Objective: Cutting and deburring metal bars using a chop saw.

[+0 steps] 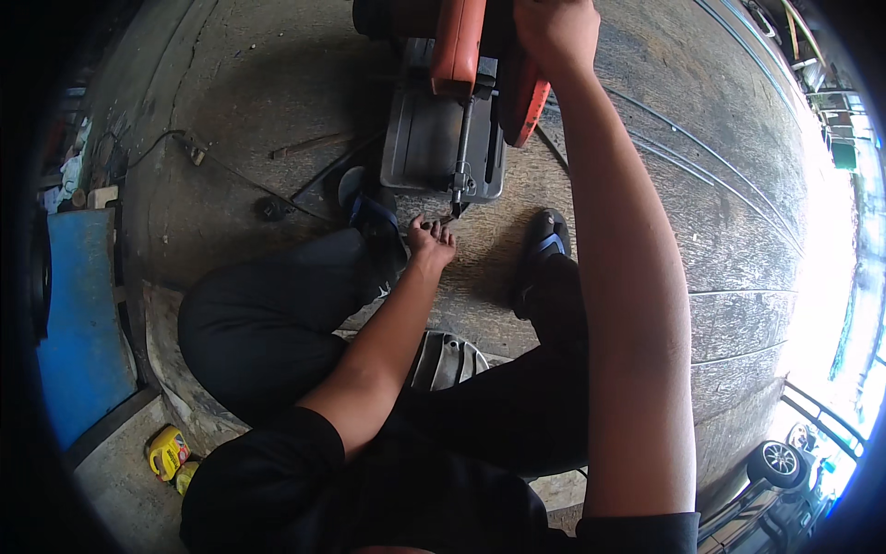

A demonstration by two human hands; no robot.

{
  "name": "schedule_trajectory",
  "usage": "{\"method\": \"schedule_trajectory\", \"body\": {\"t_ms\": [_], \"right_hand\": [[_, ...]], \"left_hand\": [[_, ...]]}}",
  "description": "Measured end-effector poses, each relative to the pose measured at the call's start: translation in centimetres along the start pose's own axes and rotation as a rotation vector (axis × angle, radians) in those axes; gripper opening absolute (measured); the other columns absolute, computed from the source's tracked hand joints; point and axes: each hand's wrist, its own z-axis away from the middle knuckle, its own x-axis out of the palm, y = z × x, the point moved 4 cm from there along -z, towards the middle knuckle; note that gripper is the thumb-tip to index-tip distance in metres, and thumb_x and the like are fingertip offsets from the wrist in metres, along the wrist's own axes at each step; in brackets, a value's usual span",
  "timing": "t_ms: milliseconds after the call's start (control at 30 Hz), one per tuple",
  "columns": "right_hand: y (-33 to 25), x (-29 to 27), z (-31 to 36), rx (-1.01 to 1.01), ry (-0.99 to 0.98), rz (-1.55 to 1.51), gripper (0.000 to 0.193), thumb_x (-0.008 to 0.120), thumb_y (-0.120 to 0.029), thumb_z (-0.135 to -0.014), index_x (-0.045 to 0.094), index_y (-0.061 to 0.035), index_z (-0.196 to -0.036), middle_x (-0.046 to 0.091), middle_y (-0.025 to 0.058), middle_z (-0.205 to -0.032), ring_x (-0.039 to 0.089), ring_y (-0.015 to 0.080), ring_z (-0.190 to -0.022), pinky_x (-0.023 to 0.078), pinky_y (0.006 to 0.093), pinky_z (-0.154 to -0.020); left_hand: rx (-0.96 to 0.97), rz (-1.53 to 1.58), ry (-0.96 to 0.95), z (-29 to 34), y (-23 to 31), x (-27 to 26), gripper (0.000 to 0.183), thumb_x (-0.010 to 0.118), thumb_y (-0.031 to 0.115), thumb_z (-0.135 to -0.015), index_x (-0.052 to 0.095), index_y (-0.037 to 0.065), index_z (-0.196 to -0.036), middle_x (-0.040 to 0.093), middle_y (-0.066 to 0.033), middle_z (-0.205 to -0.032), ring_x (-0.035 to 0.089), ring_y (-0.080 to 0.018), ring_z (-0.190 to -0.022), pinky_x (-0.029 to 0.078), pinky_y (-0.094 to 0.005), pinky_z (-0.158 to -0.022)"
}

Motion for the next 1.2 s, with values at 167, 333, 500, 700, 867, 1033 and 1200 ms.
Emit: {"method": "schedule_trajectory", "body": {"t_ms": [167,333,500,700,867,1033,1200], "right_hand": [[0.0,0.2,0.0,-0.049,0.012,0.015,0.062,0.059,-0.007,-0.073,0.049,-0.0046,-0.134,0.058,0.0258,-0.122,0.056,0.0365,-0.117,0.046,0.0379,-0.098],[0.3,0.2,-0.3,-0.058,0.002,-0.005,0.061,0.06,-0.007,-0.073,0.049,-0.0039,-0.134,0.058,0.0247,-0.124,0.055,0.0362,-0.118,0.046,0.0376,-0.098],[0.5,0.4,-0.3,-0.034,-0.003,0.017,0.061,0.061,-0.006,-0.073,0.049,-0.0032,-0.133,0.057,0.0244,-0.125,0.054,0.0367,-0.119,0.046,0.0381,-0.098],[-0.2,0.0,0.0,-0.051,0.008,0.04,0.062,0.062,-0.006,-0.073,0.049,-0.004,-0.133,0.057,0.0247,-0.125,0.055,0.0372,-0.117,0.046,0.0384,-0.098],[-0.3,0.1,0.0,-0.037,-0.003,0.048,0.062,0.064,-0.008,-0.073,0.049,-0.0035,-0.133,0.057,0.0249,-0.124,0.055,0.0377,-0.117,0.047,0.039,-0.097],[0.3,0.2,-0.2,-0.047,0.026,0.047,0.062,0.063,-0.009,-0.073,0.05,-0.0044,-0.133,0.058,0.0248,-0.123,0.056,0.0375,-0.116,0.048,0.0391,-0.096],[0.3,0.2,-0.1,-0.008,0.005,0.035,0.062,0.063,-0.009,-0.073,0.05,-0.0047,-0.133,0.059,0.0248,-0.121,0.057,0.0373,-0.114,0.048,0.0387,-0.095]], "left_hand": [[-0.473,-0.202,-0.388,-0.8,-2.5,0.3,0.044,0.05,0.036,-0.091,0.053,0.009,-0.126,0.054,-0.004,-0.083,0.048,-0.0157,-0.06,0.044,-0.0353,-0.068],[0.295,-0.265,-0.103,-2.2,-0.1,0.1,0.03,0.047,0.012,-0.092,0.057,0.009,-0.12,0.058,-0.0078,-0.091,0.058,-0.0204,-0.07,0.047,-0.0278,-0.061],[-0.273,-0.304,-0.257,-0.5,-1.4,0.9,0.024,0.048,0.028,-0.094,0.058,0.01,-0.106,0.056,-0.0055,-0.083,0.055,-0.018,-0.069,0.047,-0.0324,-0.066],[0.09,-0.333,-0.196,0.7,1.3,2.4,0.023,0.051,0.023,-0.091,0.055,0.007,-0.106,0.053,-0.0077,-0.092,0.052,-0.0198,-0.072,0.044,-0.034,-0.067],[-0.225,-0.32,-0.365,-0.3,-0.9,1.8,0.014,0.054,0.015,-0.085,0.057,0.01,-0.098,0.051,-0.0037,-0.087,0.048,-0.0123,-0.065,0.037,-0.0296,-0.054],[0.153,-0.402,-0.177,-2.3,0.4,0.1,0.015,0.052,0.027,-0.091,0.052,0.012,-0.092,0.047,-0.0027,-0.078,0.044,-0.0138,-0.058,0.037,-0.0331,-0.055],[-0.44,-0.218,-0.458,-2.1,-2.1,0.8,0.031,0.054,0.037,-0.093,0.051,0.008,-0.103,0.052,-0.0106,-0.093,0.051,-0.0233,-0.082,0.045,-0.0388,-0.065]]}}
